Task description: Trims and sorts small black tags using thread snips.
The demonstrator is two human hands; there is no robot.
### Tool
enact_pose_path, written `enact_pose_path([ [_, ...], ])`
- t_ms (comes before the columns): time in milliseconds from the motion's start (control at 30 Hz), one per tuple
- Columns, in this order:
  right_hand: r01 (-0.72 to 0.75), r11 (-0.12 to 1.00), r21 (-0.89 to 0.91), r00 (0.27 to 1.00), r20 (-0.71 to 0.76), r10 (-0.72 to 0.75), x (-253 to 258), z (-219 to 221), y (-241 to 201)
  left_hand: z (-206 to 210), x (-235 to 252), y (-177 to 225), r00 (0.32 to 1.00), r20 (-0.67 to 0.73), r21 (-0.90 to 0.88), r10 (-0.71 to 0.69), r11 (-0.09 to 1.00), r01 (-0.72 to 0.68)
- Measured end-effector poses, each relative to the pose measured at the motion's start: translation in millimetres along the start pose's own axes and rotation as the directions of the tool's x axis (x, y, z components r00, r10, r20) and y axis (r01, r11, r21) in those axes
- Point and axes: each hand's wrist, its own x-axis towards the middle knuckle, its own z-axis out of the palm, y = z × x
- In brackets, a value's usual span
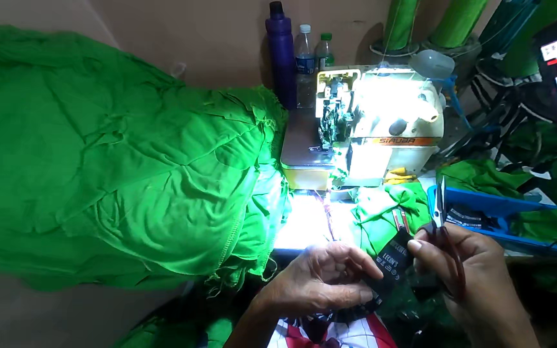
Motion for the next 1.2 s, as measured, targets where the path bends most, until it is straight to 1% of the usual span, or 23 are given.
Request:
enact_pose_path([
  [100,0.000,1.000,0.008,1.000,0.000,0.000,-1,1,1,-2,1,-1,0.999,0.035,-0.016,0.017,1.000,-0.016],
  [167,-0.024,1.000,-0.005,0.999,0.034,0.025,-6,-4,0,-5,1,0,0.999,0.036,0.001,0.031,1.000,-0.031],
  [200,-0.045,0.999,-0.029,0.996,0.082,0.047,-10,-10,0,-8,0,0,0.999,0.040,0.012,0.036,0.999,-0.036],
  [267,-0.100,0.988,-0.116,0.964,0.235,0.125,-21,-26,-1,-14,-2,2,0.999,0.041,0.016,0.031,0.999,-0.031],
  [300,-0.122,0.978,-0.169,0.928,0.329,0.173,-27,-33,0,-16,-4,3,0.999,0.034,0.011,0.017,1.000,-0.018],
  [333,-0.129,0.969,-0.211,0.874,0.437,0.212,-33,-38,2,-18,-5,4,1.000,0.022,0.002,-0.005,1.000,0.005],
  [400,-0.126,0.960,-0.250,0.738,0.623,0.259,-41,-43,8,-22,-6,5,0.998,0.006,-0.010,-0.060,0.998,0.060],
  [467,-0.129,0.965,-0.230,0.623,0.738,0.259,-43,-44,14,-24,-6,3,0.996,0.031,-0.019,-0.088,0.996,0.088],
  [533,-0.152,0.969,-0.197,0.564,0.788,0.248,-41,-41,19,-24,-5,-1,0.994,0.074,-0.031,-0.086,0.996,0.088],
  [600,-0.160,0.971,-0.177,0.553,0.799,0.237,-39,-37,21,-21,-4,-1,0.992,0.085,-0.036,-0.091,0.995,0.095],
  [733,-0.143,0.974,-0.177,0.569,0.791,0.227,-35,-30,23,-20,-6,-1,0.992,0.068,-0.049,-0.107,0.993,0.111],
  [967,-0.183,0.969,-0.164,0.585,0.774,0.241,-33,-23,27,-19,-8,-1,0.993,0.041,-0.045,-0.114,0.992,0.116],
  [1067,-0.209,0.968,-0.136,0.603,0.761,0.238,-35,-23,29,-20,-9,-1,0.992,0.049,-0.043,-0.112,0.992,0.114],
  [1200,-0.271,0.960,-0.074,0.648,0.723,0.239,-41,-22,27,-23,-10,-1,0.993,0.034,-0.030,-0.109,0.993,0.110],
])
